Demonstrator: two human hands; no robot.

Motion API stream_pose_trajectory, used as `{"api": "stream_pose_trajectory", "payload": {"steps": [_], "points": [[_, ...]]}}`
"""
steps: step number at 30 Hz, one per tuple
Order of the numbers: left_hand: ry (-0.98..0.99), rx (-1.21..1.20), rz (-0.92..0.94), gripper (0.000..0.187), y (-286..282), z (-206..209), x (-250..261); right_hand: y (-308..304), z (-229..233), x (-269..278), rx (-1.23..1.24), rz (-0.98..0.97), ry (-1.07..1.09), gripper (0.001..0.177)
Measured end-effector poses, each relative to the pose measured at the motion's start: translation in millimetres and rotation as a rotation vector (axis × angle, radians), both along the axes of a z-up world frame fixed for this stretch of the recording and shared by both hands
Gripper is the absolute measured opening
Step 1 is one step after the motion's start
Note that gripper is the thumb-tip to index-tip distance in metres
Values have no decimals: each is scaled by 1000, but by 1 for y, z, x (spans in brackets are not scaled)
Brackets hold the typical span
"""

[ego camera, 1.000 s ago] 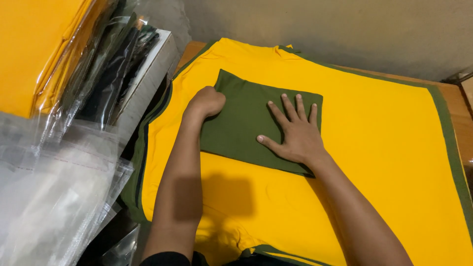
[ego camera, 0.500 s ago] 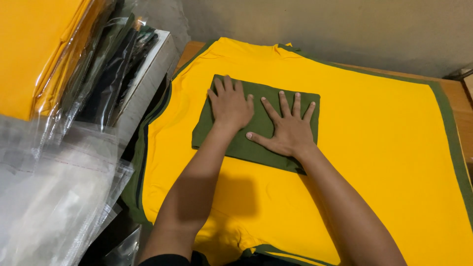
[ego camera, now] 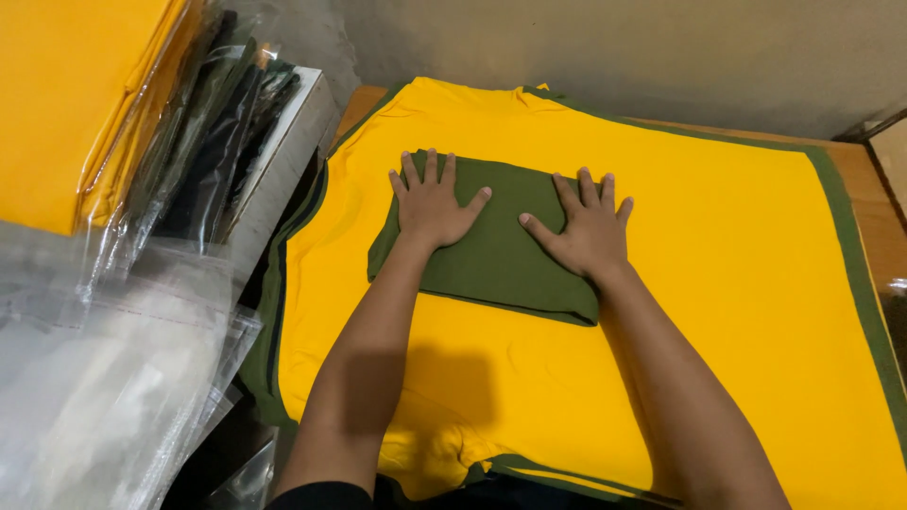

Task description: Folding a green t-shirt and placing it into a clear plastic packaging bag.

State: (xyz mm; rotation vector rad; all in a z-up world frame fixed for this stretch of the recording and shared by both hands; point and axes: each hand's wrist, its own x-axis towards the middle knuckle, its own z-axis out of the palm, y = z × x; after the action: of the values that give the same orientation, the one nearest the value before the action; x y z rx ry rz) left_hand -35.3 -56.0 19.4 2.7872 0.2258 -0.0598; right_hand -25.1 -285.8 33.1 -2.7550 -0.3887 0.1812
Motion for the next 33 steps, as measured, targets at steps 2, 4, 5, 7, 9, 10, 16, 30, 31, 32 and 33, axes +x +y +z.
{"api": "stream_pose_trajectory", "payload": {"steps": [2, 4, 5, 7, 9, 10, 16, 30, 31, 32, 33], "points": [[-12, 1, 2, 90, 0, -2, -1, -5, -1, -9, 17, 4, -13, 98], [-16, 0, 0, 90, 1, -2, 0, -7, -4, -16, 35, -5, -17, 98], [-19, -1, 0, 91, 1, -2, 0, -9, -6, -20, 52, -12, -20, 99], [-28, 4, -3, 91, 2, -9, 4, -10, -1, -34, 43, -15, -19, 97], [-34, 8, -4, 91, 3, -12, 5, -12, 3, -48, 32, -15, -14, 96], [-49, 18, -3, 90, 2, -12, 3, -13, 4, -55, 20, -8, -14, 94], [-359, -48, -138, 63, 0, -15, -20, -19, 10, -86, 2, -2, -28, 90], [-52, 93, -128, 80, -6, 13, -146, -37, -18, -97, 20, -17, -152, 78], [-45, 81, -150, 85, -6, 14, -150, -36, -11, -95, 238, -121, -117, 75], [-35, 68, -173, 90, -6, 15, -155, -36, -6, -95, 455, -225, -75, 73], [-36, 70, -169, 90, -6, 17, -157, -45, -21, -76, 457, -221, -75, 73]]}}
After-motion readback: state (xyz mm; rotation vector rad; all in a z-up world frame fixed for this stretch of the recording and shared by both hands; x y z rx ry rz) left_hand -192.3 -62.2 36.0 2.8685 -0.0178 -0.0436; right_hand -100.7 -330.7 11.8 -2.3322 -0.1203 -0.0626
